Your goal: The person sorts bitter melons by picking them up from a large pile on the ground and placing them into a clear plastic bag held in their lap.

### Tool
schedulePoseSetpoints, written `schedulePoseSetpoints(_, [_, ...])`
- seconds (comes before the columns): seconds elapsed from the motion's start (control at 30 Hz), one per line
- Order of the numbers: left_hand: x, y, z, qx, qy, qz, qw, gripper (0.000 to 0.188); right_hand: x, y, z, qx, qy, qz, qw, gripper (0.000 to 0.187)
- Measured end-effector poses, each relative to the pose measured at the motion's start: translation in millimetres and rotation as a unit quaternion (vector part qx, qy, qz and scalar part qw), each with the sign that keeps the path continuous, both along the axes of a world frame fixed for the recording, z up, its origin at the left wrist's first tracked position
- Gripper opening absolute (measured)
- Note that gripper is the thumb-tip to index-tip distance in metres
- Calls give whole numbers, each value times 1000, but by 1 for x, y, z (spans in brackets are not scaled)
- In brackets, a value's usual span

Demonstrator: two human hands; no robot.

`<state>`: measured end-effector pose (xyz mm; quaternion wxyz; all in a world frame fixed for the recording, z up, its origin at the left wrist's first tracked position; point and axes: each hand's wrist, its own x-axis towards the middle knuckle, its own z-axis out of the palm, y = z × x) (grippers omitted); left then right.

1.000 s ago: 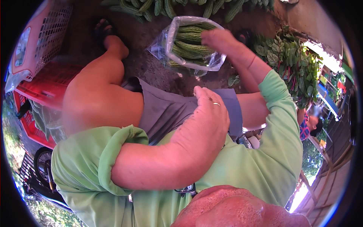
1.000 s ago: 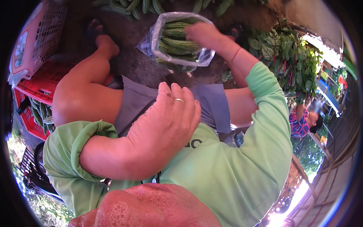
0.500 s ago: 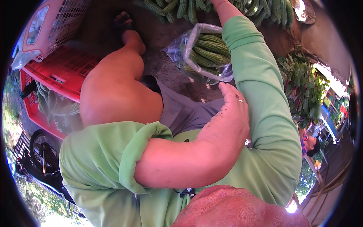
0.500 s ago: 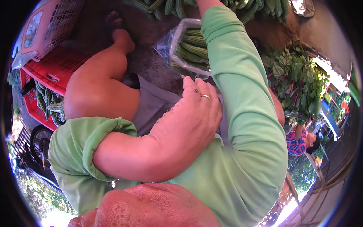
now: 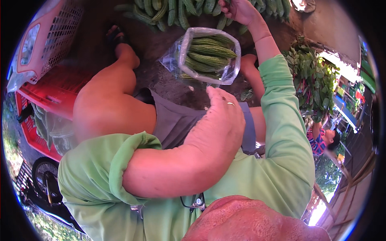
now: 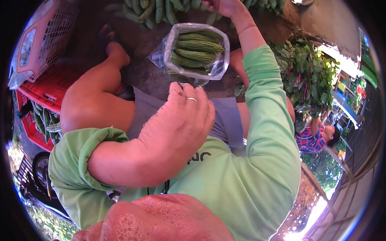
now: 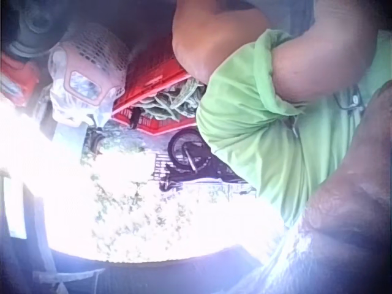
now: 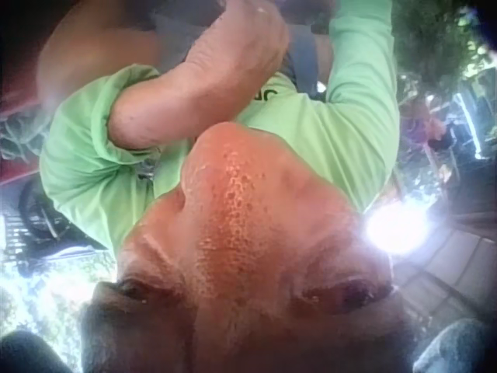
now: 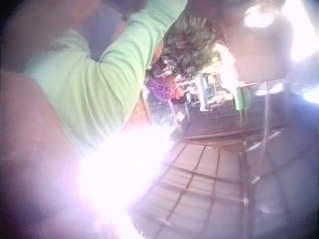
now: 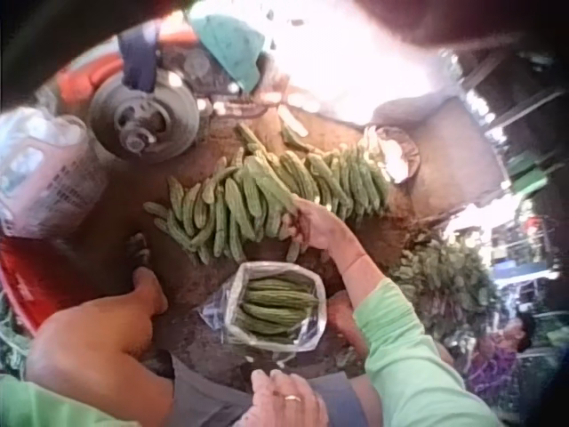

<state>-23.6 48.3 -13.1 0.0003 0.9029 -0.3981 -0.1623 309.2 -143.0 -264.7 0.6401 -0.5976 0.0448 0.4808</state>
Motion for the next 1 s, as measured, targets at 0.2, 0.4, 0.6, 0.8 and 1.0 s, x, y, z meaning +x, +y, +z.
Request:
schedulePoseSetpoints(0.2, [-9, -5, -7, -3, -28, -27, 999, 50, -40, -16, 61, 27, -31, 48, 998, 32])
schedulePoseSetpoints(0.4, [-12, -15, -8, 9, 7, -32, 999, 50, -63, -2, 60, -24, -168, 122, 978, 32])
schedulePoseSetpoints(0.6, [-10, -16, -8, -43, -99, -2, 994, 49, -132, 142, 107, -30, -300, 185, 936, 41])
schedulePoseSetpoints(0.8, [2, -11, 14, -84, -74, 29, 993, 41, -246, 311, 136, 296, -199, 314, 880, 56])
schedulePoseSetpoints(1.0, [-2, 16, 3, -63, -101, 98, 988, 37, -181, 298, 30, 103, -421, 280, 857, 54])
